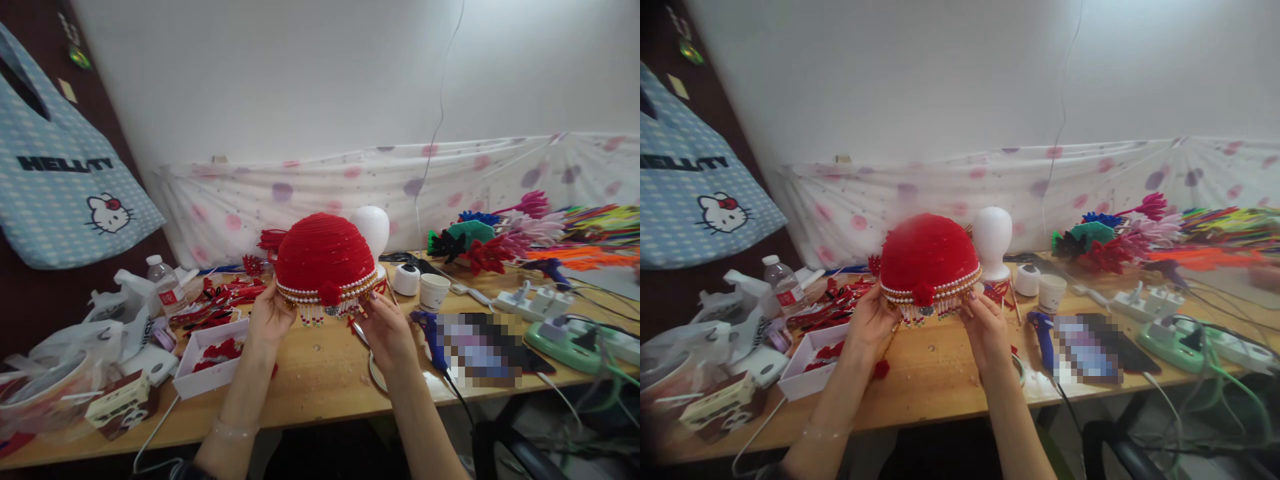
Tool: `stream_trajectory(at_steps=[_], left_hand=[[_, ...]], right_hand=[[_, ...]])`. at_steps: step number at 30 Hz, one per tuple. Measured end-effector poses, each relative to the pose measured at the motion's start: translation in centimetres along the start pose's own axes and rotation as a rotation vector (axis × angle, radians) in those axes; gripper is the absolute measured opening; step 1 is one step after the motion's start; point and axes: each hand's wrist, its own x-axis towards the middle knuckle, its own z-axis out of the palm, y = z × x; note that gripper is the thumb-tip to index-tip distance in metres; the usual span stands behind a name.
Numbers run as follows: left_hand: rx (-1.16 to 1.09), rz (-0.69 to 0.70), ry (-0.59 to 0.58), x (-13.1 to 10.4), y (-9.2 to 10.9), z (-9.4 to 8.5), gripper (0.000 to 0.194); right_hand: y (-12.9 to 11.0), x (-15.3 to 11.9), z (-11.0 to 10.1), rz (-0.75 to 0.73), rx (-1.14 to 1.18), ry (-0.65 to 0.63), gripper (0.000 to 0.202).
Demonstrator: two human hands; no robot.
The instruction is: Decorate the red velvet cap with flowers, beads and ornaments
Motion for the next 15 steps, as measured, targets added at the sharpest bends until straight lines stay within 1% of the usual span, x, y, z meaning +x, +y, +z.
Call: stream_trajectory(at_steps=[7, 15], left_hand=[[-0.006, -0.011, 0.032, -0.12, -0.08, 0.07, 0.045], [-0.019, -0.012, 0.063, 0.29, -0.24, -0.55, 0.044]], right_hand=[[-0.18, 0.06, 0.35, -0.012, 0.008, 0.056, 0.021], [-0.15, 0.19, 0.73, -0.040, 0.008, 0.080, 0.021]])
